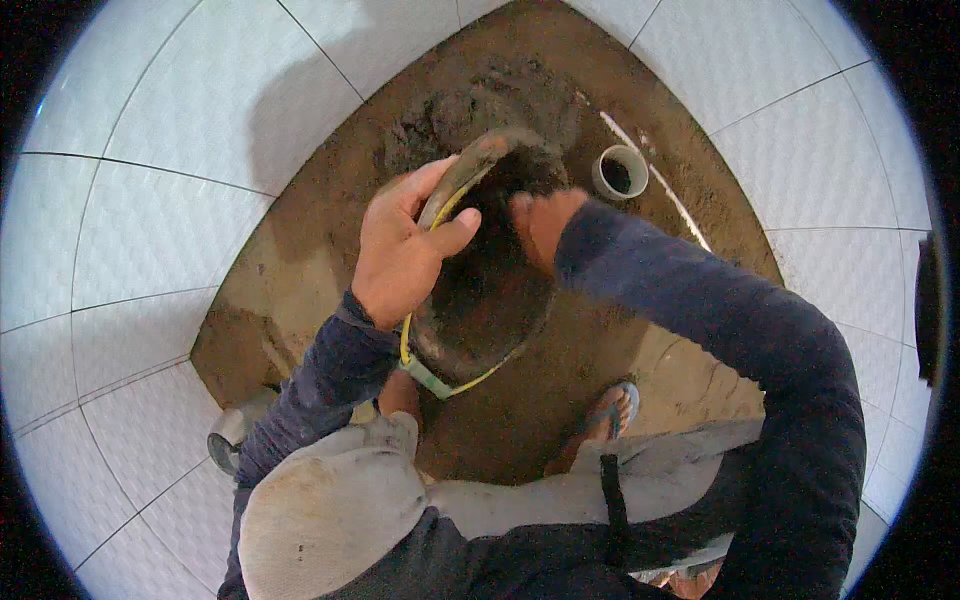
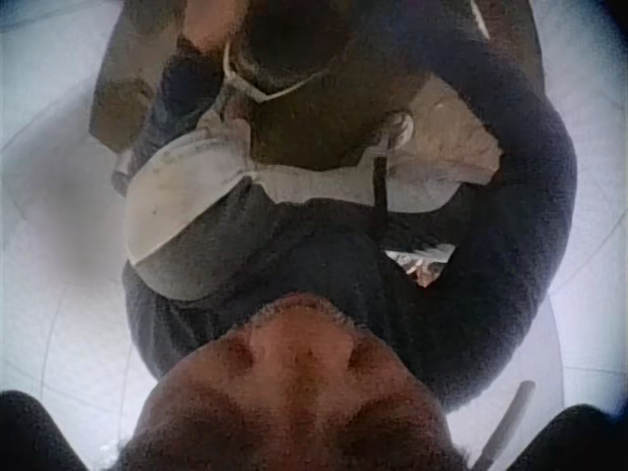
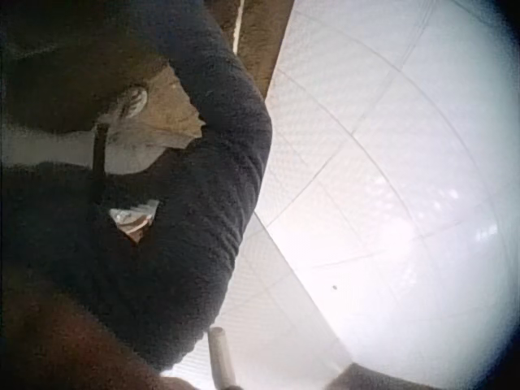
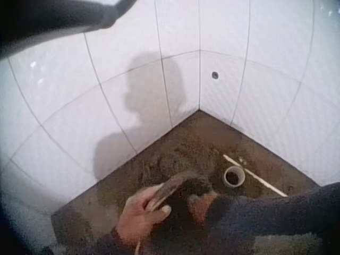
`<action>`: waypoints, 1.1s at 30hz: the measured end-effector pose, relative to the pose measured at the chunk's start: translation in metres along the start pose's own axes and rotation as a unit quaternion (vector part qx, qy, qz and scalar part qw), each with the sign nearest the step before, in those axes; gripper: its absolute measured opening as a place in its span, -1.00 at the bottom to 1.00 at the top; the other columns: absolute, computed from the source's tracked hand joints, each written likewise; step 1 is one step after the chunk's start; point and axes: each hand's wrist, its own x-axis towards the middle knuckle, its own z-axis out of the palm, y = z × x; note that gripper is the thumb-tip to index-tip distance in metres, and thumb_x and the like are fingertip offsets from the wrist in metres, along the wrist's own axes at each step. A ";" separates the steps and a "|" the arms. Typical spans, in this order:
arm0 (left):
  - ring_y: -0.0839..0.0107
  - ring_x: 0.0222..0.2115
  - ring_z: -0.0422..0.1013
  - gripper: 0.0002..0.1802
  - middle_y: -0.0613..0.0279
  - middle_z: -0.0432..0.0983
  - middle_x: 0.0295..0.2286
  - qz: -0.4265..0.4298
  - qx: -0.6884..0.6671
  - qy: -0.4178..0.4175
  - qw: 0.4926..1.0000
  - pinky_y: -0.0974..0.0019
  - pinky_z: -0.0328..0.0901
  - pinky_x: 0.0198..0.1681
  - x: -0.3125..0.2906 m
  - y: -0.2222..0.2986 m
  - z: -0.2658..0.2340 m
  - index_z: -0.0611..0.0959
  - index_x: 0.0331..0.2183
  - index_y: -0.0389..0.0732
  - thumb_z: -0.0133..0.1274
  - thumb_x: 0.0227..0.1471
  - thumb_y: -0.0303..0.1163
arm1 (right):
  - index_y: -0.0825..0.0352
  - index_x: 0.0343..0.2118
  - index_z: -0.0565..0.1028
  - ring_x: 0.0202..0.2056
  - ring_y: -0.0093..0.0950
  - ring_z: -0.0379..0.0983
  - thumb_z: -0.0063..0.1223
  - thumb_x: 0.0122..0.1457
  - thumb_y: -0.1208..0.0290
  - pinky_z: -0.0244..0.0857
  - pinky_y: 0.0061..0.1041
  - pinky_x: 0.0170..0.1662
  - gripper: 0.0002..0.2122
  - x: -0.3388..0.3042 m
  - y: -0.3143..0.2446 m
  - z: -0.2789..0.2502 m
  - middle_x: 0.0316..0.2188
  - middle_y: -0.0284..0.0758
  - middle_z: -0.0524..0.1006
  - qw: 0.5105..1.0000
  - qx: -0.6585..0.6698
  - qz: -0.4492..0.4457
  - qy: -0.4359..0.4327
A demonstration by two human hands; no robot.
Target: The person scoops wet cement from a bucket using a trowel and spreads it onto the floor of a tiled room. They repeatedly transfer the material from the bucket to the floor and smooth it out to cover the exposed surface.
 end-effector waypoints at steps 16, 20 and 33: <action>0.51 -0.13 0.39 -0.48 0.29 0.51 -0.13 -0.066 -0.050 -0.007 0.997 0.42 0.22 0.03 0.015 -0.009 -0.065 0.51 0.04 -0.33 0.16 0.01 -0.40 | 0.22 -0.03 0.37 -0.84 -0.62 0.22 -0.02 0.20 0.07 0.10 -0.59 -0.81 -0.61 -0.046 -0.018 -0.006 -0.74 -0.42 0.33 0.617 0.693 0.107 -0.357; 0.50 -0.11 0.38 -0.45 0.29 0.47 -0.08 -0.125 -0.177 0.006 0.976 0.41 0.23 0.02 0.005 -0.029 -0.102 0.46 0.09 -0.31 0.12 0.05 -0.37 | 0.21 -0.03 0.39 -0.82 -0.64 0.19 -0.03 0.22 0.06 0.08 -0.64 -0.82 -0.63 -0.052 0.022 -0.065 -0.73 -0.47 0.30 0.636 0.727 0.070 -0.248; 0.48 -0.12 0.41 -0.48 0.24 0.50 -0.09 -0.128 -0.166 0.013 0.978 0.40 0.25 0.01 0.012 -0.021 -0.099 0.47 0.06 -0.33 0.11 0.07 -0.36 | 0.15 -0.06 0.43 -0.39 0.04 0.49 0.13 0.08 0.20 0.35 -0.02 -0.32 -0.64 0.002 0.152 -0.041 -0.51 -0.06 0.55 0.969 0.065 0.069 0.226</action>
